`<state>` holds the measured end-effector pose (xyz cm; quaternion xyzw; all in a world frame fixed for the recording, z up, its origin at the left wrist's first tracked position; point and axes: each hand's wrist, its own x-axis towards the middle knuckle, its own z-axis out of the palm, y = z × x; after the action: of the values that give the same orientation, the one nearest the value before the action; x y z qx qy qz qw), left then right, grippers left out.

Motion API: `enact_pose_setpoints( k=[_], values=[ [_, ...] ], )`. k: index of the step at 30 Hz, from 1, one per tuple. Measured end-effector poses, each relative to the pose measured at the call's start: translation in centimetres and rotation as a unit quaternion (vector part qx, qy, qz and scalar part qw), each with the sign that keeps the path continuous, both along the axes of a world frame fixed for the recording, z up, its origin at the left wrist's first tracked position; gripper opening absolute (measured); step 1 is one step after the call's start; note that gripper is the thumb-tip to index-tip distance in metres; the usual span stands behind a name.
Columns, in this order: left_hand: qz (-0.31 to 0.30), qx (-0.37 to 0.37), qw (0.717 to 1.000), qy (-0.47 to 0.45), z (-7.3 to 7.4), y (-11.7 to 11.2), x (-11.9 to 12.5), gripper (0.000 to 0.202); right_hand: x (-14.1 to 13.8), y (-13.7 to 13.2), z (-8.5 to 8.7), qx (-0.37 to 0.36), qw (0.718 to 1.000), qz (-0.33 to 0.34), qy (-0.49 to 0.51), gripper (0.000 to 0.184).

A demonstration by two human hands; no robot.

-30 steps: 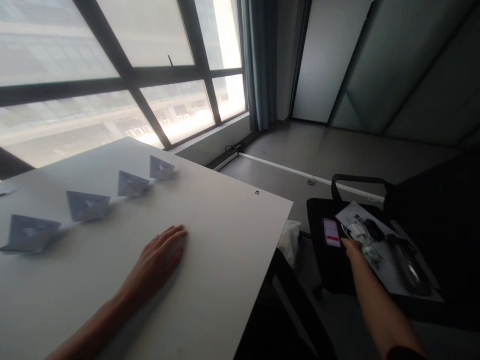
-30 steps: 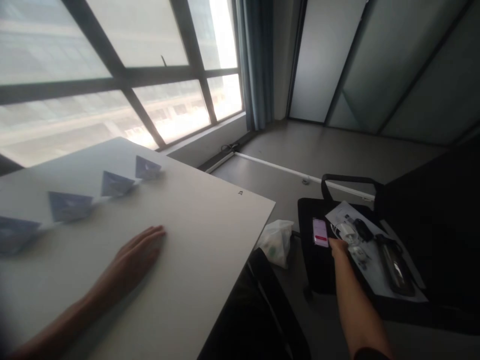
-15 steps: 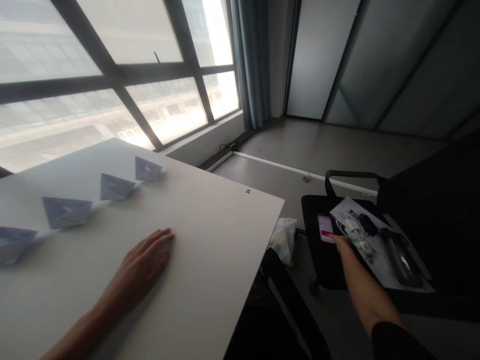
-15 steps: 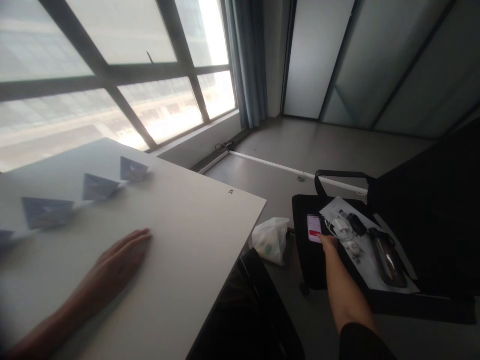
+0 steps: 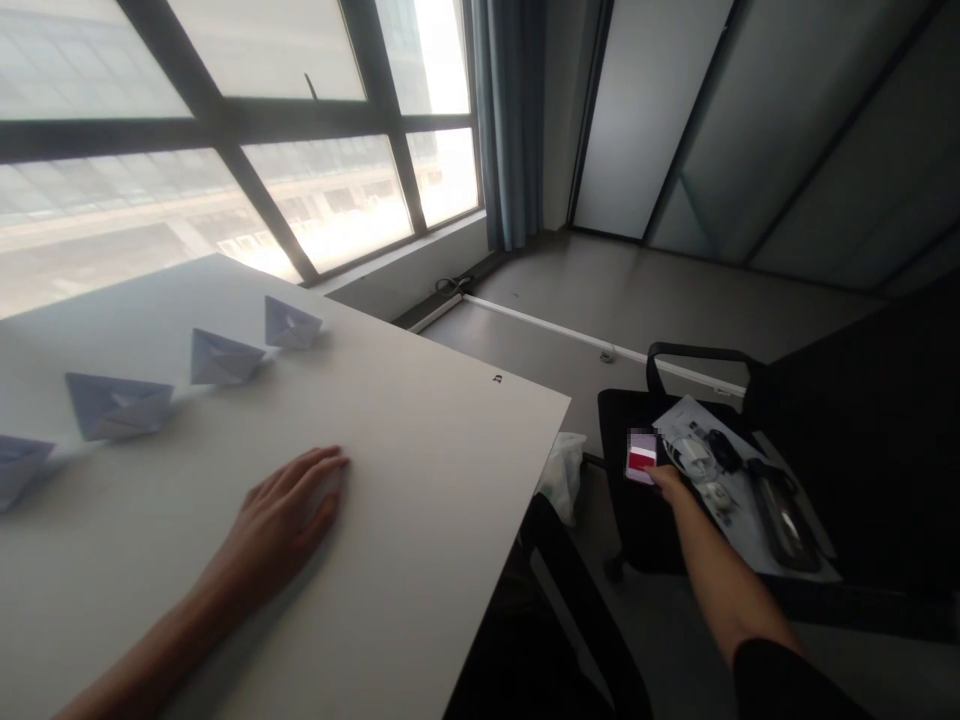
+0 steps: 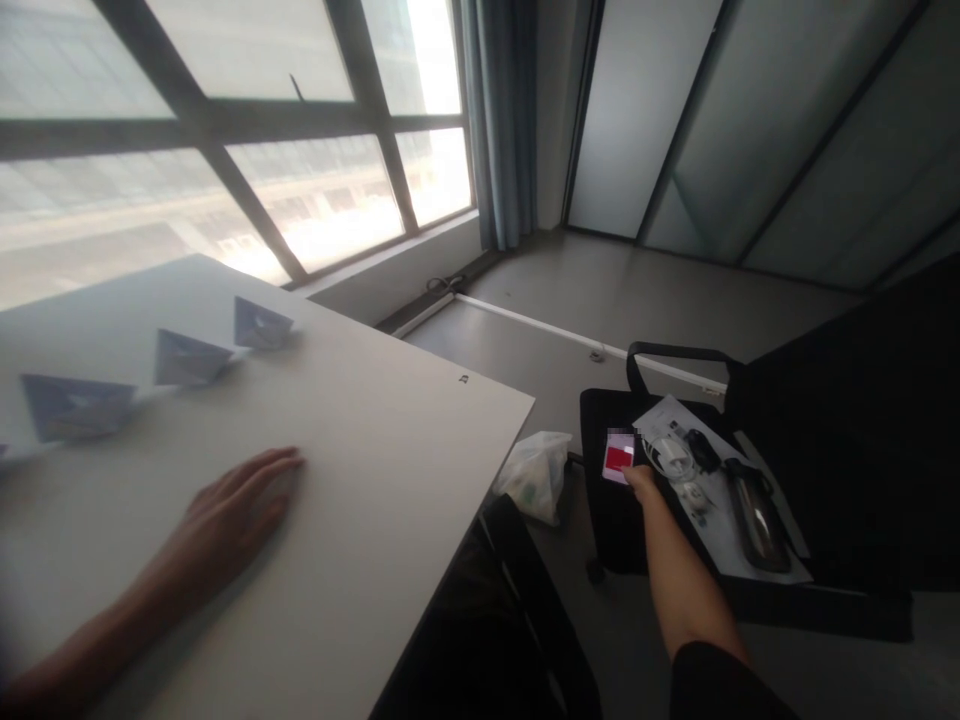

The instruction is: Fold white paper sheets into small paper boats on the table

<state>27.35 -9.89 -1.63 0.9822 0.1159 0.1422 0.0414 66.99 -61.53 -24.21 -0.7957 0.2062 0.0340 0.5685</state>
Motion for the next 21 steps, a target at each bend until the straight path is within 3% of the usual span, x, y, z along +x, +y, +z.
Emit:
enact_pose_setpoints(
  k=[4,11,15,21],
  values=[
    [0.002,0.005,1.000,0.002,0.0,-0.1,-0.1,0.040,-1.2,0.4,0.1,0.033,0.997,-0.025,0.065,0.013],
    [0.008,0.001,1.000,0.001,0.1,-0.2,-0.3,0.041,-2.9,0.8,1.2,0.098,0.994,-0.042,0.022,0.019],
    [0.005,0.001,1.000,0.015,-0.3,0.2,-0.4,0.047,-2.3,1.2,3.9,0.126,0.991,-0.041,-0.025,0.026],
    [0.009,0.012,0.999,0.040,-0.8,0.6,-0.5,0.055,-2.2,3.0,9.7,0.170,0.976,0.009,-0.132,0.038]
  ],
)
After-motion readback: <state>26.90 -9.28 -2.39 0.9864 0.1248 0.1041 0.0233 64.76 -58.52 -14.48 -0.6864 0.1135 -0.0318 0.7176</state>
